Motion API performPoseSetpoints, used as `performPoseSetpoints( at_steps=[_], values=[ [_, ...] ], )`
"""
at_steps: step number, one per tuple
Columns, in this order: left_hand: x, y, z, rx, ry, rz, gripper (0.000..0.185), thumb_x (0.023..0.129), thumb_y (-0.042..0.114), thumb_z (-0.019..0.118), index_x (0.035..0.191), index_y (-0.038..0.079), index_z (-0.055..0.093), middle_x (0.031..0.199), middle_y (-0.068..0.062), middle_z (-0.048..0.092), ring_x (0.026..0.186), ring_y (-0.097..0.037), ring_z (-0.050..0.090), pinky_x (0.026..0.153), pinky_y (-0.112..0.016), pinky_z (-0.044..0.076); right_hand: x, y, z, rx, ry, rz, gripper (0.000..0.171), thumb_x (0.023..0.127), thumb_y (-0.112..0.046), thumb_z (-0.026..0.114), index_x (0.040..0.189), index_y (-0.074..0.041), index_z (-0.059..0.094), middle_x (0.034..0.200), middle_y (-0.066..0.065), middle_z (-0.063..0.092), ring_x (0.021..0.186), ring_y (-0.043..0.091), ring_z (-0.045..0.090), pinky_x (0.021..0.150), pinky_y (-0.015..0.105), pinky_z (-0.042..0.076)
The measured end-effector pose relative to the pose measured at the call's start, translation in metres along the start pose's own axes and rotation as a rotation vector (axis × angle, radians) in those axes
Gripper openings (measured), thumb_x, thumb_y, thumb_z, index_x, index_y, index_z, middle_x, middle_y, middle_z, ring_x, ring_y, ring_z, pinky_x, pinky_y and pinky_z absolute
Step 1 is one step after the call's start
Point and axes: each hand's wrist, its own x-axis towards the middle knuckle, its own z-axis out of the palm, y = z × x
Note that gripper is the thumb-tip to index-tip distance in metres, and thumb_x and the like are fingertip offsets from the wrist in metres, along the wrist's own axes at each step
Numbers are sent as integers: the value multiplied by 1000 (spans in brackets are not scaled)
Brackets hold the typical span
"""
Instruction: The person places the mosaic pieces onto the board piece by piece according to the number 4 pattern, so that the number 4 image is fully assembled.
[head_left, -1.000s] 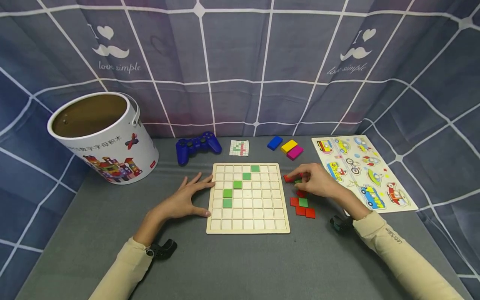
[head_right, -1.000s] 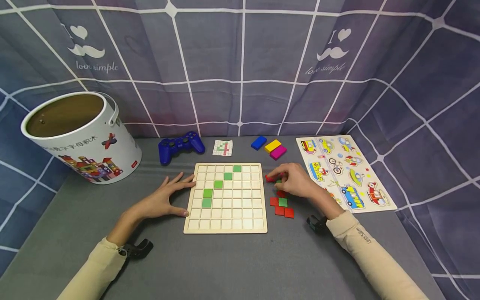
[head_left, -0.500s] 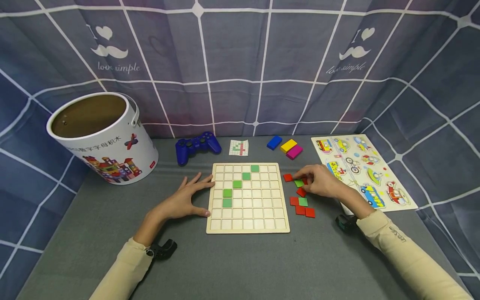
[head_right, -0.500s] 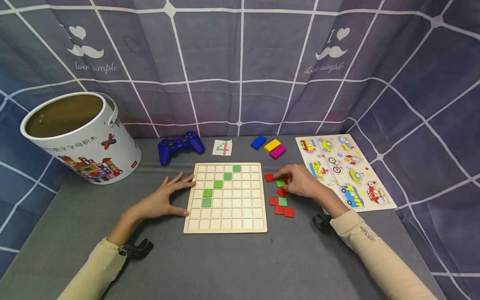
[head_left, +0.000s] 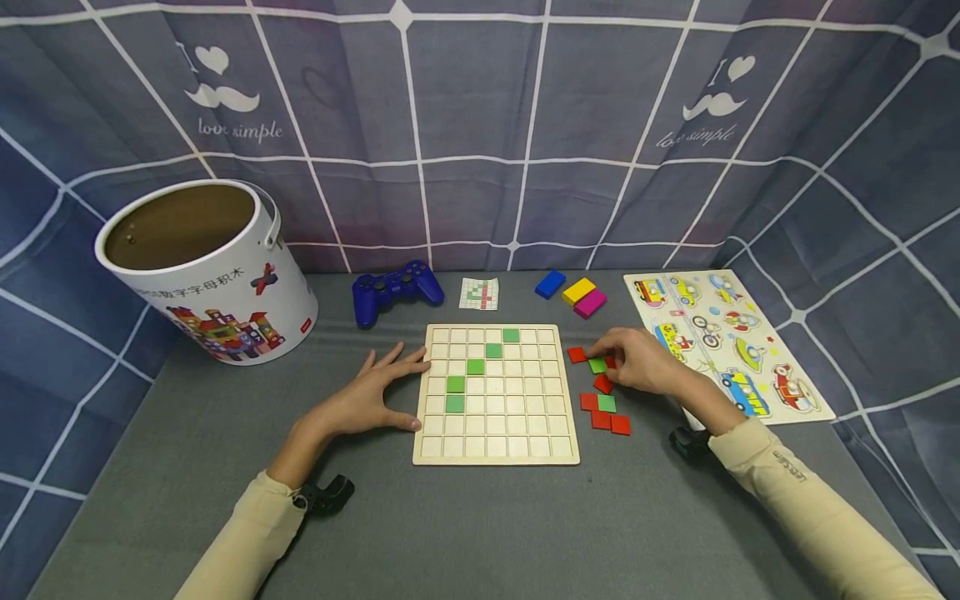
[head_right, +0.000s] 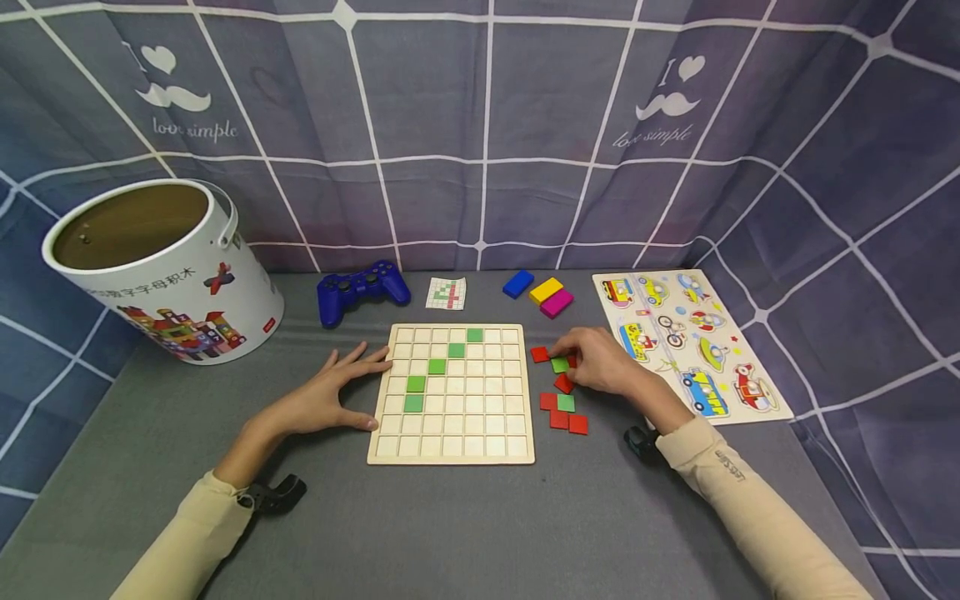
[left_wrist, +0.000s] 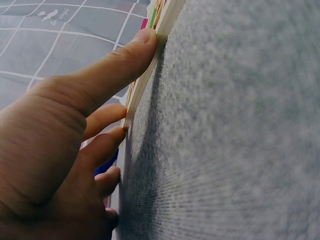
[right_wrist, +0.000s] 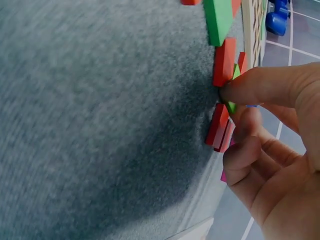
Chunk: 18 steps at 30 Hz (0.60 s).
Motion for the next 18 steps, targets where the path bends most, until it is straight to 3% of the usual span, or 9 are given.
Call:
performPoseSetpoints(
  at_steps=[8,18],
  values=[
    [-1,-1,1,4,-3,-6,96,72,42,89,152,15,45,165,-1,22,152,-36,3,114,-63,-12,2,-2,2,180,99,5,34,77,4,75,108,-10,78,90,8,60,61,14,51,55,26,43],
    [-1,1,0,1,4,13,96,71,39,90,152,12,45,164,-5,23,151,-40,4,113,-66,-11,7,-28,18,371,79,-41,31,79,2,77,109,-7,77,78,10,55,58,15,47,52,25,38]
  ],
)
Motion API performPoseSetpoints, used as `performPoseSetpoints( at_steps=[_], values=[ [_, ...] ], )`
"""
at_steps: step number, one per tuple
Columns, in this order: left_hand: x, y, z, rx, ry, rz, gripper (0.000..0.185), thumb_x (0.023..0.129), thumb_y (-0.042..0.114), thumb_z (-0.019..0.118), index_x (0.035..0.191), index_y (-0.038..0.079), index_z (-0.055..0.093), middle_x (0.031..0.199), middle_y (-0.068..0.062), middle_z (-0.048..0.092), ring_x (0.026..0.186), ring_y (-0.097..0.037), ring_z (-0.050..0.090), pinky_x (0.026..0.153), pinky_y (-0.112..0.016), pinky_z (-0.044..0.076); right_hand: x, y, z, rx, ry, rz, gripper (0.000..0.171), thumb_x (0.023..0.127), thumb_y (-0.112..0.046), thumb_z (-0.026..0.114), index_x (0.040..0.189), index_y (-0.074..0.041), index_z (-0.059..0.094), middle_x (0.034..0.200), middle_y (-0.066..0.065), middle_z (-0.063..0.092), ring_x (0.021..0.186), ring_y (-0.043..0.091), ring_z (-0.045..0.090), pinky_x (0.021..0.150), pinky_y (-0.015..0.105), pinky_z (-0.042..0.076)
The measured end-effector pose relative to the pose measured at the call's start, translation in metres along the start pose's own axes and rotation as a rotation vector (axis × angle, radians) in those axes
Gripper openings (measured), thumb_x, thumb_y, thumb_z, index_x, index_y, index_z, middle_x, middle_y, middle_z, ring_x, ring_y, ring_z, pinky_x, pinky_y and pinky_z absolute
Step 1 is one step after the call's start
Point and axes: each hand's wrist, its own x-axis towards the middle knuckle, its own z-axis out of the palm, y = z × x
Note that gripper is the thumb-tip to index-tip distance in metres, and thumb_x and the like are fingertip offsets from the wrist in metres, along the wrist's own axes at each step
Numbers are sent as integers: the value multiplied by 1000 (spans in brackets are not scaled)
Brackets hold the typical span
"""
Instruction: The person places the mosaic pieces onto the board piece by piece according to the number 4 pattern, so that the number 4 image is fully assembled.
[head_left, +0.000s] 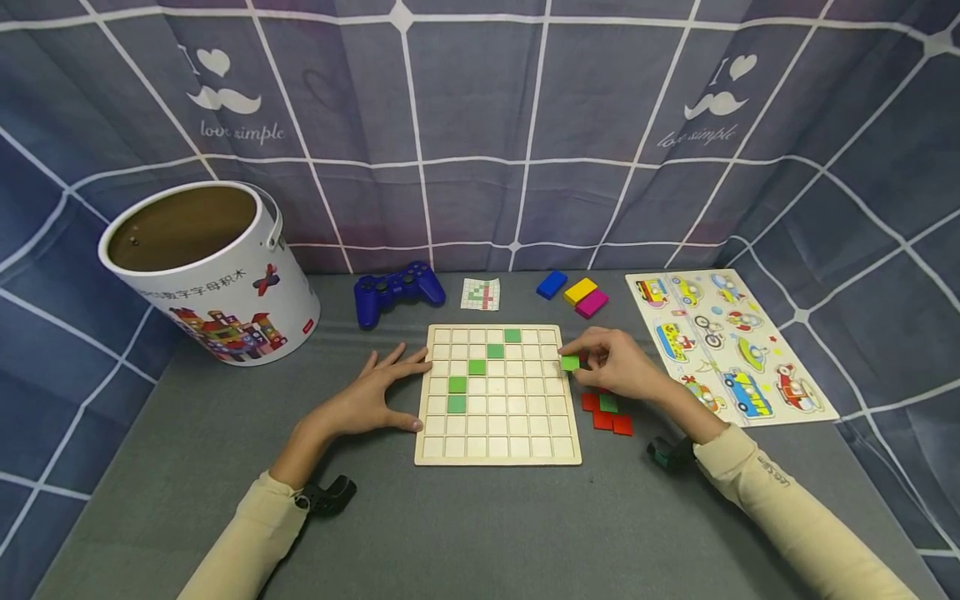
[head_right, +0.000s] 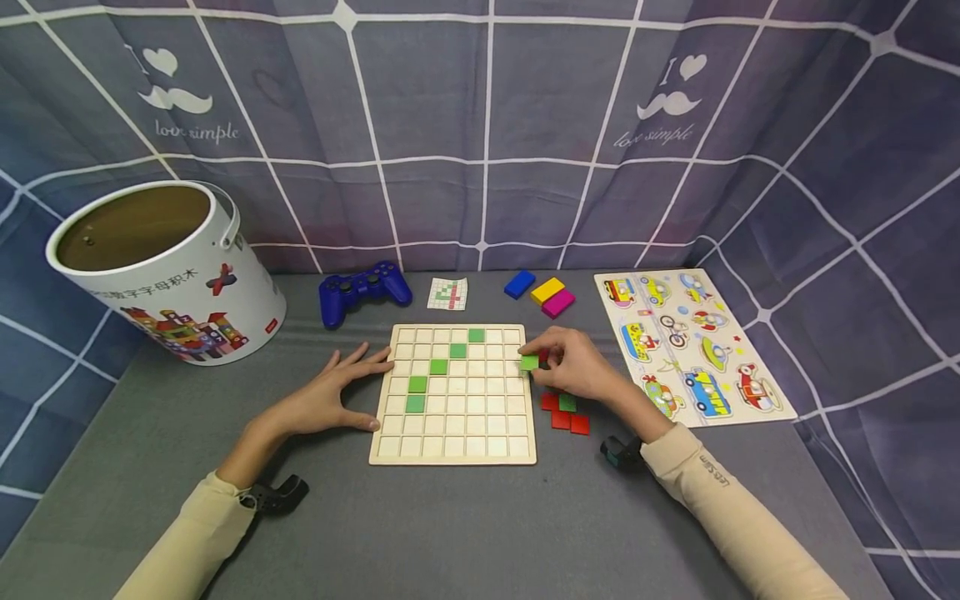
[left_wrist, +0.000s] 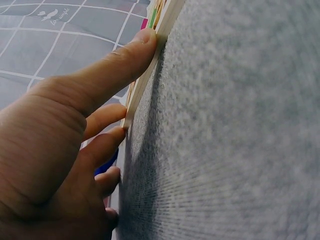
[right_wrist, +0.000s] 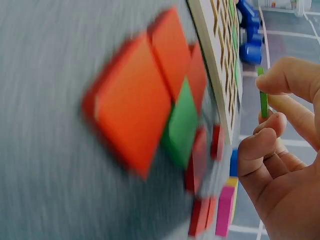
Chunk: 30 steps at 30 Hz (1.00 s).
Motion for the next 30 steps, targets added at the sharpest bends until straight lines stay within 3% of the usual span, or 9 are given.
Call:
performPoseSetpoints(
  at_steps=[9,17,30],
  values=[
    [0,0,0,1,-5,-11,96,72,41,89,152,14,45,165,-4,23,151,-38,3,113,-65,-12,12,-23,29,89,-68,-31,35,77,3,77,110,-9,78,85,9,63,59,15,47,54,25,40],
    [0,1,0,10,-6,-17,96,72,40,90,152,14,45,165,-2,22,151,-37,3,114,-64,-12,26,-39,53,58,-145,-88,37,73,2,69,107,-10,78,85,5,64,59,12,49,54,23,40],
    [-1,-1,0,7,-7,-20,95,73,42,89,153,16,44,165,-1,22,152,-36,3,114,-62,-12,44,-56,86,-25,-217,-135,28,75,-2,76,102,-10,77,88,2,65,62,12,55,59,24,48]
  ],
)
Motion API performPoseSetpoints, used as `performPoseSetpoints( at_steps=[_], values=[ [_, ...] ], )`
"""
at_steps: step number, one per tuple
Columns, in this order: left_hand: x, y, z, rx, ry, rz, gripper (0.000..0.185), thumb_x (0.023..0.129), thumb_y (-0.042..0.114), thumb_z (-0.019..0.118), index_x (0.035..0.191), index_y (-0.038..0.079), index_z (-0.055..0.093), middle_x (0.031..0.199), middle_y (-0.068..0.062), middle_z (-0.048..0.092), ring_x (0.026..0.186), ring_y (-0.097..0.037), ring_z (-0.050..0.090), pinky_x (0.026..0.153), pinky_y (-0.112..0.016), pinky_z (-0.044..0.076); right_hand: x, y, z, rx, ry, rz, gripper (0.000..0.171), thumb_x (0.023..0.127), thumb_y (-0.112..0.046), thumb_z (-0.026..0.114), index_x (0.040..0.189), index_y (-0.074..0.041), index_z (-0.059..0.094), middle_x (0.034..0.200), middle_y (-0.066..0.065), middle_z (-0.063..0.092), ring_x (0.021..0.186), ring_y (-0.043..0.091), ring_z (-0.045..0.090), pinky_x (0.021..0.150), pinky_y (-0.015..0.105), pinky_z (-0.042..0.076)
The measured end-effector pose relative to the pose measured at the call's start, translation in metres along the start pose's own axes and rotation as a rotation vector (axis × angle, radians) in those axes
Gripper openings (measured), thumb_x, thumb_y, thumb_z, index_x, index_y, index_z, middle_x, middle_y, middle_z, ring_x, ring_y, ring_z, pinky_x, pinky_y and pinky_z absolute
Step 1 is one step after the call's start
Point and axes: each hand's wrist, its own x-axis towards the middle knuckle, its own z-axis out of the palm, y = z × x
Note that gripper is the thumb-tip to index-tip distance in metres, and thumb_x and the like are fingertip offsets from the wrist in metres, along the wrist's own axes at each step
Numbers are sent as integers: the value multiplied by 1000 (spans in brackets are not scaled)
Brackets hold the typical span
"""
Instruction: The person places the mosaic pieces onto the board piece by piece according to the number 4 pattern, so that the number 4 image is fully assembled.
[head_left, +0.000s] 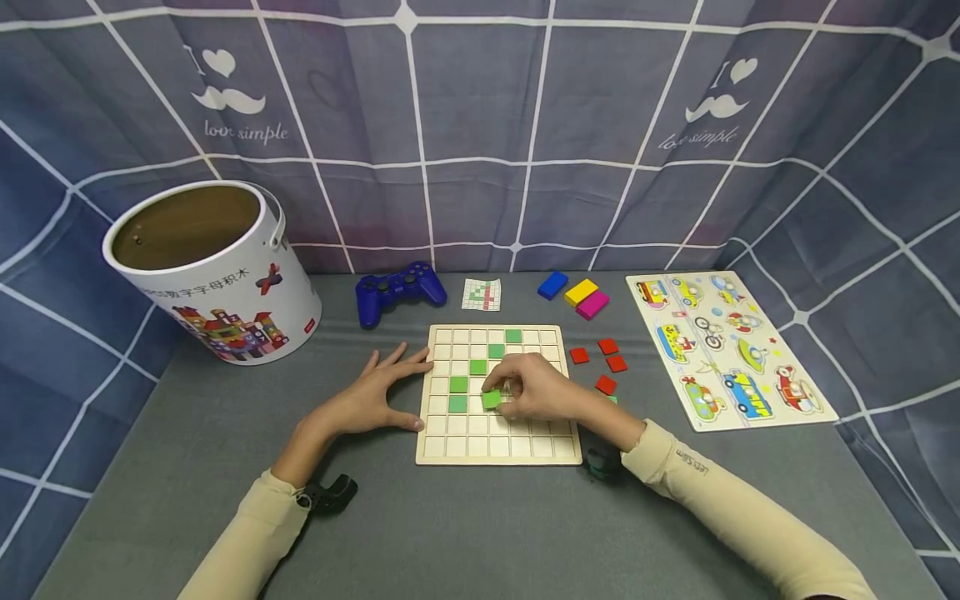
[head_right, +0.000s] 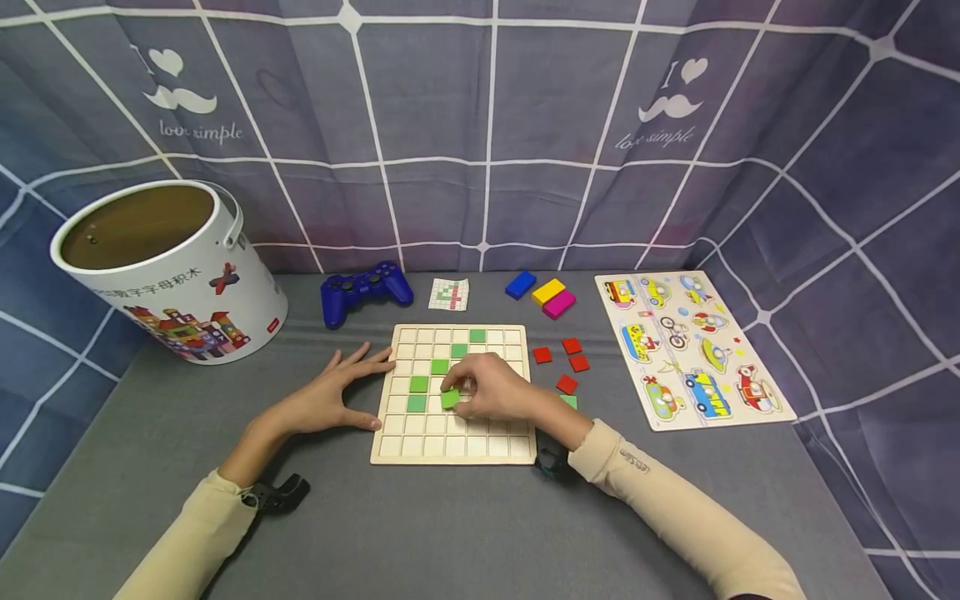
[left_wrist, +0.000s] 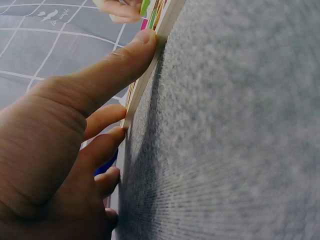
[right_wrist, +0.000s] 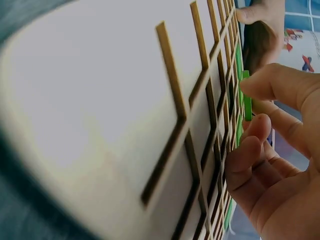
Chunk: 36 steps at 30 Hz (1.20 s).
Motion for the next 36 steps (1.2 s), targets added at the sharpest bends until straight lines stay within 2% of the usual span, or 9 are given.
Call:
performPoseSetpoints(
  at_steps=[5,14,20,23,28,36],
  values=[
    [0,0,0,3,0,1,94,74,43,88,153,16,44,165,-1,22,151,-37,3,114,-63,-12,7,-5,7,-31,-9,-6,27,77,-4,78,103,-10,77,90,2,66,64,12,56,61,25,49],
    [1,-1,0,0,-5,0,94,74,42,88,153,16,44,165,1,21,152,-35,3,114,-62,-12,12,-11,11,-54,-41,60,26,78,-8,82,103,-13,79,94,-1,67,73,12,59,64,26,51],
    [0,-1,-1,-1,-5,-1,94,74,43,88,153,16,44,165,1,21,152,-34,2,115,-61,-12,15,-12,10,-97,-61,46,27,78,-13,86,104,-14,79,94,-2,69,80,13,61,66,26,51],
    [0,-2,0,-2,-8,-2,94,74,42,88,153,16,44,165,1,21,152,-35,2,115,-62,-12,13,-13,8,-100,-59,45,27,78,-15,86,105,-14,79,94,-1,69,77,13,60,65,26,51],
    [0,0,-1,-5,-10,-7,94,74,41,88,153,16,44,165,2,20,152,-35,2,114,-61,-13,3,-9,-4,-41,-10,42,27,79,-10,85,104,-11,78,92,4,68,68,15,59,62,26,50],
    [1,-2,-1,-7,-3,0,95,73,41,89,153,16,44,165,1,21,152,-34,2,115,-60,-13,-27,6,-38,85,47,94,26,79,0,78,104,-8,78,98,8,71,61,13,55,55,24,45]
  ],
)
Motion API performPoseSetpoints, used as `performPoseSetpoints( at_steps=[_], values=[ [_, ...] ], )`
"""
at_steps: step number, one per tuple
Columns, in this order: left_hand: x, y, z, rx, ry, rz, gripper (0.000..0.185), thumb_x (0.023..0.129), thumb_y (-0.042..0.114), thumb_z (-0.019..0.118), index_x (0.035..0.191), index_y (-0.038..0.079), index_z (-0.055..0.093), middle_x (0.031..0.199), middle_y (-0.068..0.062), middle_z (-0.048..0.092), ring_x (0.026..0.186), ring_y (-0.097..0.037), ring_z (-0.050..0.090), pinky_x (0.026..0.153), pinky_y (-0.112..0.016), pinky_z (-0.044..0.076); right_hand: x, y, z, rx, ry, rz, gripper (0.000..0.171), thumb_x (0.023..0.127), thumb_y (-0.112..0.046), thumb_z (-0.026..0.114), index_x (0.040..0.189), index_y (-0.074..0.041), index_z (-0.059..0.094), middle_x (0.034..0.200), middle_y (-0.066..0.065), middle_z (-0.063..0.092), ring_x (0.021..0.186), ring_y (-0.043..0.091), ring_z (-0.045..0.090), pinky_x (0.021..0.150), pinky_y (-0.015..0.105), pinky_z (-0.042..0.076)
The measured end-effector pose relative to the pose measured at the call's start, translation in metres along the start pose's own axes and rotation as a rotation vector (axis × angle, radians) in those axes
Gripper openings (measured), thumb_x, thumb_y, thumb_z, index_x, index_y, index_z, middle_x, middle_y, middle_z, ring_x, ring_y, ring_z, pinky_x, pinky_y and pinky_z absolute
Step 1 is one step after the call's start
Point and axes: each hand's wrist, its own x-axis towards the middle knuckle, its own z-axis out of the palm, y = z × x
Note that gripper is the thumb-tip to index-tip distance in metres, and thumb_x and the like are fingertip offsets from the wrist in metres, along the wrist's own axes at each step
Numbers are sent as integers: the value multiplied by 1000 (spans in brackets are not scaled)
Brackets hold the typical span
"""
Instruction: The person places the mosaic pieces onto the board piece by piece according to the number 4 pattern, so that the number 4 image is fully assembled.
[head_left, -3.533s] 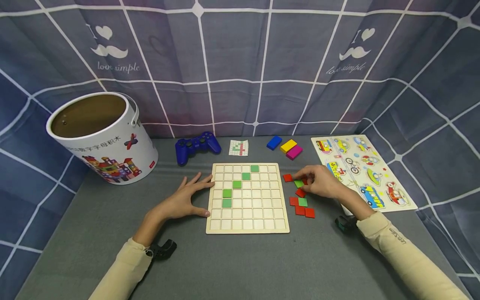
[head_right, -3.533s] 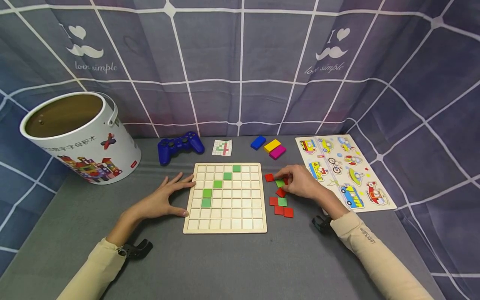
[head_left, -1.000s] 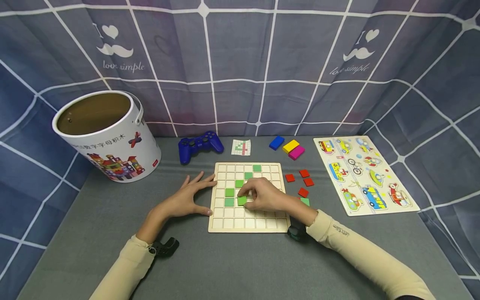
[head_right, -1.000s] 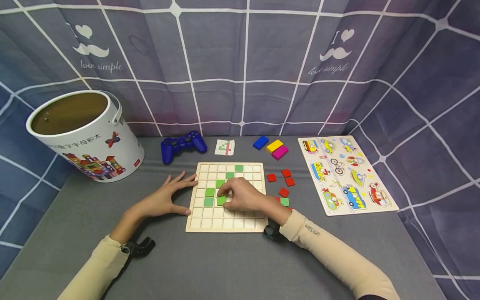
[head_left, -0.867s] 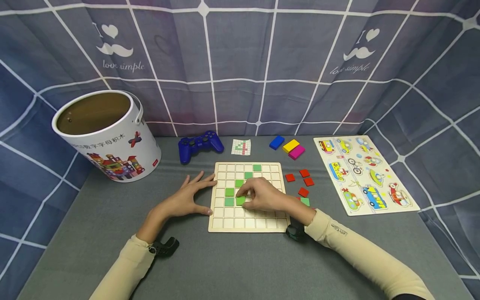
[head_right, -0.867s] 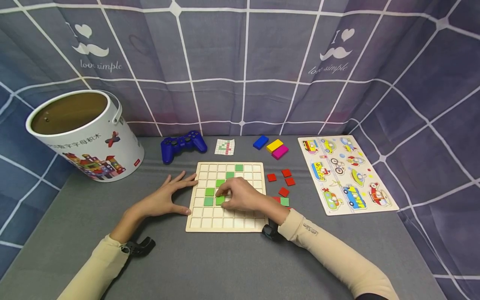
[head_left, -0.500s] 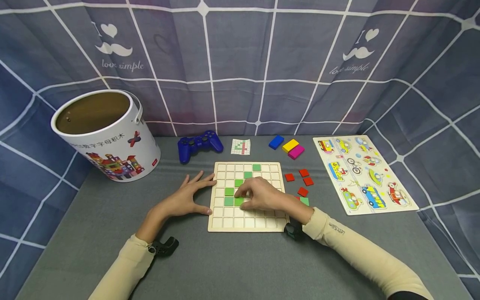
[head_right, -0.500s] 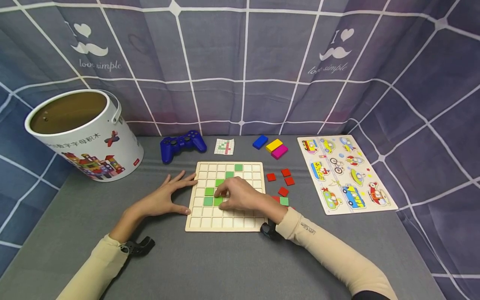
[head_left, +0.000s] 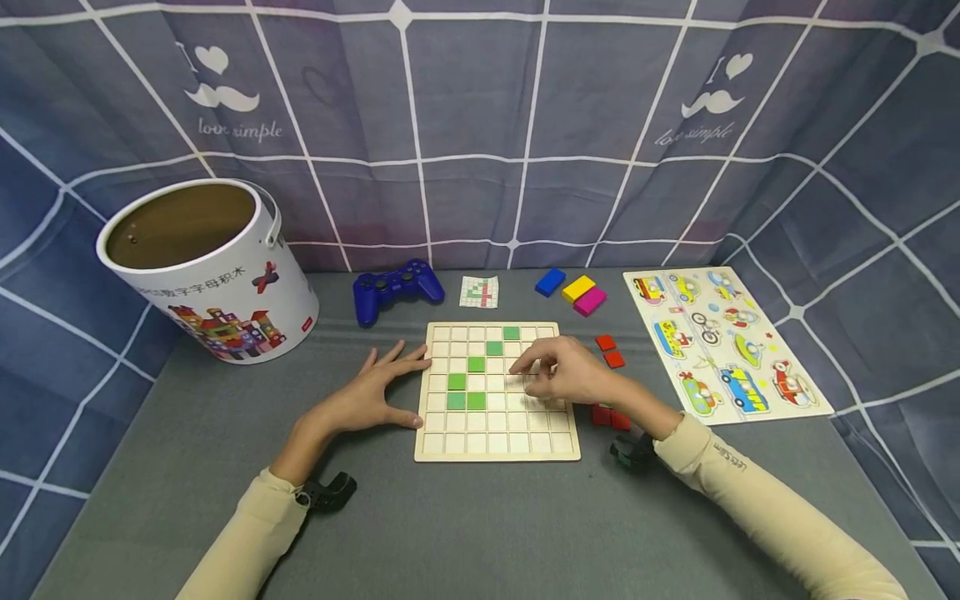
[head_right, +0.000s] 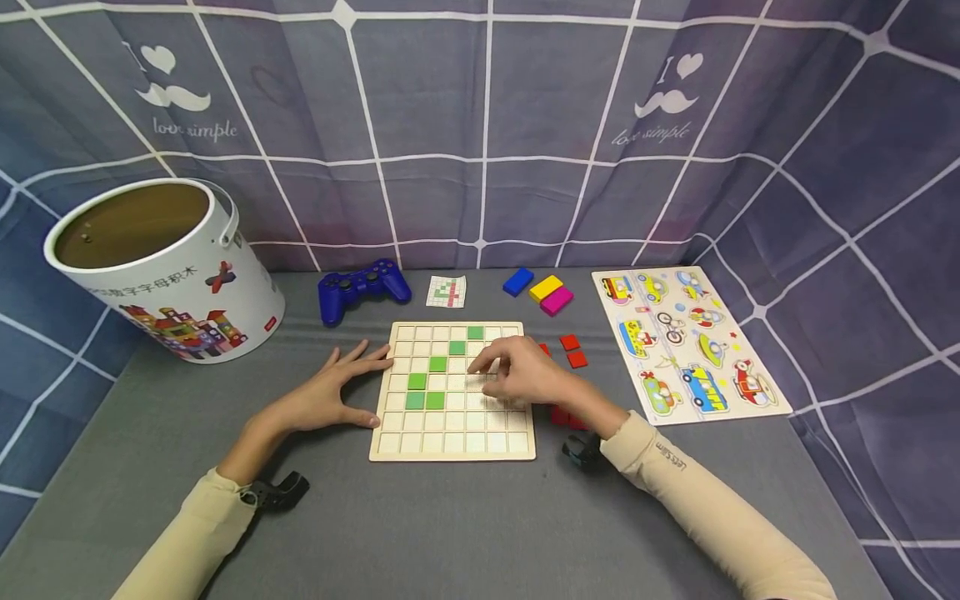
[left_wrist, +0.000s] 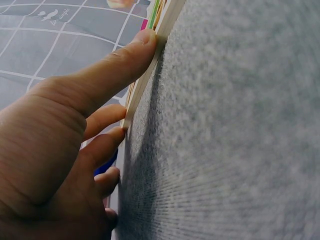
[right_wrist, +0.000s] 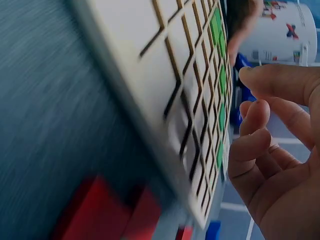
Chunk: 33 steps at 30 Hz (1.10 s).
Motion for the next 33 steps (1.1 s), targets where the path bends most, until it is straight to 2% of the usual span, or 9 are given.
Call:
performPoseSetpoints(
  at_steps=[9,17,22,33],
  values=[
    [1,0,1,0,-1,5,95,74,41,88,153,16,44,165,-1,21,152,-34,1,115,-61,-13,-44,24,-31,-76,72,66,26,79,-1,81,103,-11,78,94,6,70,56,12,53,51,25,44],
    [0,1,0,-14,1,16,96,74,41,89,154,15,42,165,-4,21,151,-38,1,114,-63,-13,-80,44,-44,-89,99,117,27,79,3,81,101,-10,78,93,4,70,57,11,52,52,25,45],
    [-2,1,-1,-9,2,9,96,74,41,89,154,16,43,165,-2,21,151,-37,1,114,-62,-13,-91,49,-45,-110,112,147,29,77,4,80,100,-13,78,93,0,72,56,10,54,50,25,46],
    [-1,1,0,5,-2,2,95,74,42,88,154,18,42,165,1,20,152,-36,1,115,-61,-13,-104,53,-48,-202,151,167,29,76,2,81,99,-15,78,81,-5,67,56,8,54,50,25,45]
  ],
)
